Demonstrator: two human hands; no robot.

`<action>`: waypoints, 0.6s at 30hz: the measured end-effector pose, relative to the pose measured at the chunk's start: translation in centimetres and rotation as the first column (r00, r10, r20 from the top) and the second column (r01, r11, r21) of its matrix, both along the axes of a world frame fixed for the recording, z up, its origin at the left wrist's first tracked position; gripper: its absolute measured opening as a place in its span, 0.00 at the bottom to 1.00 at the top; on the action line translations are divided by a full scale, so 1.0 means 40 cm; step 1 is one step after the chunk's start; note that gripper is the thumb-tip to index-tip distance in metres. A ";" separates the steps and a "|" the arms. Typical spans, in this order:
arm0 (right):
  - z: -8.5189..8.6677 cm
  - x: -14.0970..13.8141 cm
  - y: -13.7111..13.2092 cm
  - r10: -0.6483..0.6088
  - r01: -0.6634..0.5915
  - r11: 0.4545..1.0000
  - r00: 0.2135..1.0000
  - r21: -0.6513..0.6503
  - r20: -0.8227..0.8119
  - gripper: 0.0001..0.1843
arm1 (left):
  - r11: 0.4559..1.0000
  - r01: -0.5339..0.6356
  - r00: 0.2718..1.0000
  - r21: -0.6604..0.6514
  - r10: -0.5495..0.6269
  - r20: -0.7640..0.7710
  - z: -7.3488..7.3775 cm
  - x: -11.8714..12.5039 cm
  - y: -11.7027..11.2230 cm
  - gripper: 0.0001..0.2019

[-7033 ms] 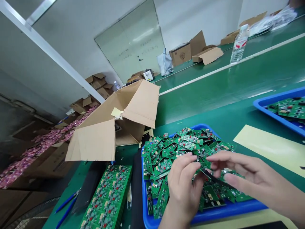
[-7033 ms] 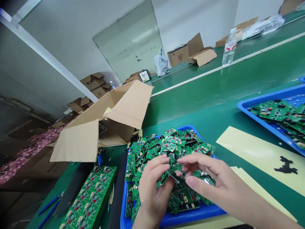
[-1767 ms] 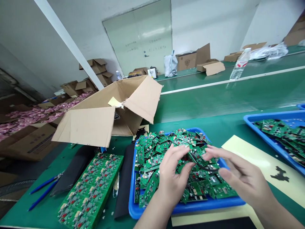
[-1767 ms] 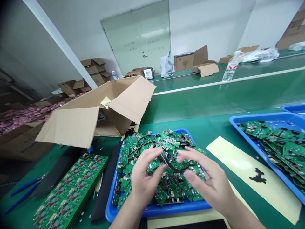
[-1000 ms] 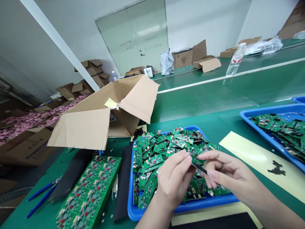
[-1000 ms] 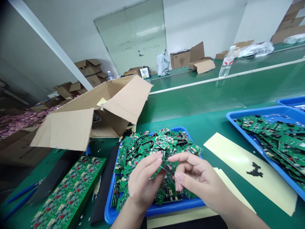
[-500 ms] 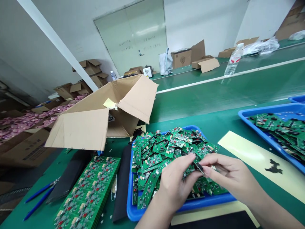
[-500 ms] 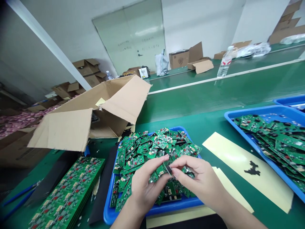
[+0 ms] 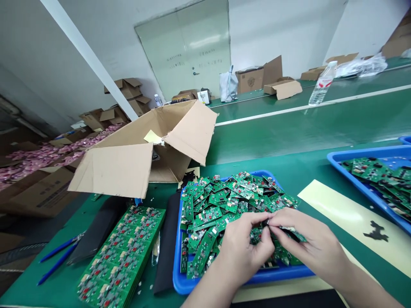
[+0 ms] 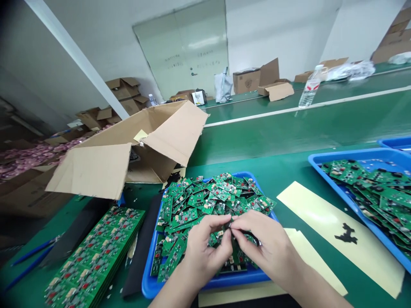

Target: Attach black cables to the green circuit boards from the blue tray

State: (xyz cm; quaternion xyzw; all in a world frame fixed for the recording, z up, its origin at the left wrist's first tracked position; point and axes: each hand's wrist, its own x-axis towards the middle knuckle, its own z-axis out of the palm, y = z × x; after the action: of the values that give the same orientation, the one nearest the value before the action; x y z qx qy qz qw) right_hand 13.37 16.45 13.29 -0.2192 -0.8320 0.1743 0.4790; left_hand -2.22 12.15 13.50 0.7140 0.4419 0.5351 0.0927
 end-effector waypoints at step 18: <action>-0.056 0.015 -0.025 -0.356 0.334 0.929 0.925 0.160 0.136 0.13 | 0.986 -0.153 0.987 0.065 0.156 -0.038 -0.068 0.029 0.000 0.07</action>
State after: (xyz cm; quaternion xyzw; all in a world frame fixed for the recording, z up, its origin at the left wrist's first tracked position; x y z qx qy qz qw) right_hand 13.97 15.46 11.05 -0.3432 -0.8264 0.0126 0.4463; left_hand -1.05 12.16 10.79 0.6913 0.4812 0.5388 0.0195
